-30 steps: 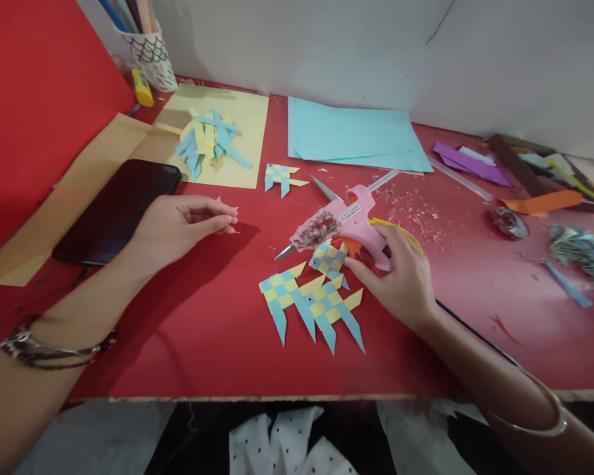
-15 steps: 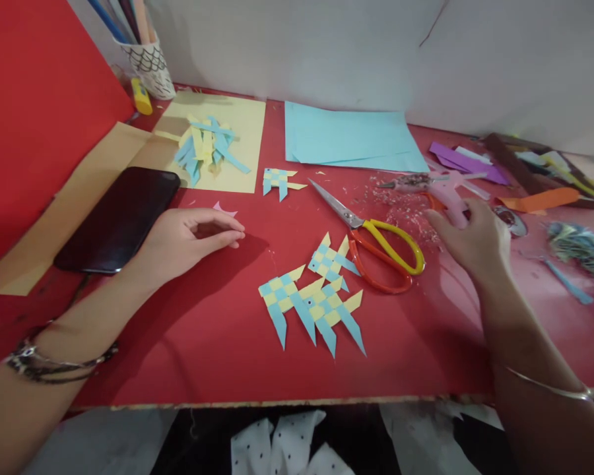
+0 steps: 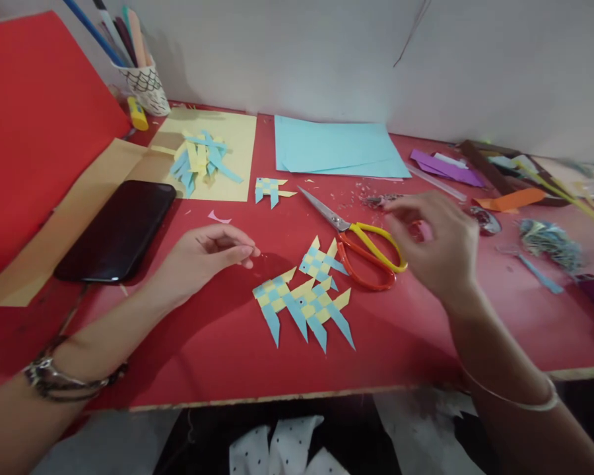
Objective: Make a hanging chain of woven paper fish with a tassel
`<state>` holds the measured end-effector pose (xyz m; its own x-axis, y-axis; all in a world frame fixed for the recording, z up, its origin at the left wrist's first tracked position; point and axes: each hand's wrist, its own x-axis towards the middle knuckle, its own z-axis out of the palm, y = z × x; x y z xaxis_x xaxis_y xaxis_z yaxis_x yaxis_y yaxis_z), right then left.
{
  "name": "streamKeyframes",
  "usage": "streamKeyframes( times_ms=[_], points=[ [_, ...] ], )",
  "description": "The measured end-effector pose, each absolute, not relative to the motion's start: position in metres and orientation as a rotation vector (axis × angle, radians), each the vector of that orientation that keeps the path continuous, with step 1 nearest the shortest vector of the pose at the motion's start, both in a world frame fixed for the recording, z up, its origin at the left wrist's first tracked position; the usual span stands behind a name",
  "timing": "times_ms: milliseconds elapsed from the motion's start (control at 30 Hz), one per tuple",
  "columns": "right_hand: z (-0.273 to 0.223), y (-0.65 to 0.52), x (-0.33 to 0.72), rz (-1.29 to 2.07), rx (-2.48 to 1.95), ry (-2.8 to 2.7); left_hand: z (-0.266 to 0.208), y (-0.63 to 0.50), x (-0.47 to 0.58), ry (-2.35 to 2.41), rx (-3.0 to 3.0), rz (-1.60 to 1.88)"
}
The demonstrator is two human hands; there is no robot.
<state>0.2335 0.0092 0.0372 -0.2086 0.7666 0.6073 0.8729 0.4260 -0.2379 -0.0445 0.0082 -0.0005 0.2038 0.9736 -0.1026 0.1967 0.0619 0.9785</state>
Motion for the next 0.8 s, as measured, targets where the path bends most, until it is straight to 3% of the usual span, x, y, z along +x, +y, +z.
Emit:
streamKeyframes(
  times_ms=[167, 367, 533, 800],
  points=[
    [0.033, -0.004, 0.171, 0.713, -1.128, -1.988, 0.007, 0.001, -0.027, 1.139, 1.374, 0.954],
    [0.023, 0.001, 0.148, 1.223, -1.05, -1.791, 0.013, 0.003, -0.024, 1.137, 1.529, 0.918],
    [0.022, 0.003, 0.144, 1.447, -1.074, -1.562, 0.009, 0.006, -0.024, 1.135, 1.569, 0.934],
    [0.014, 0.003, 0.14, 1.451, -1.031, -1.477, 0.004, 0.004, -0.021, 1.101, 1.553, 0.992]
  ],
)
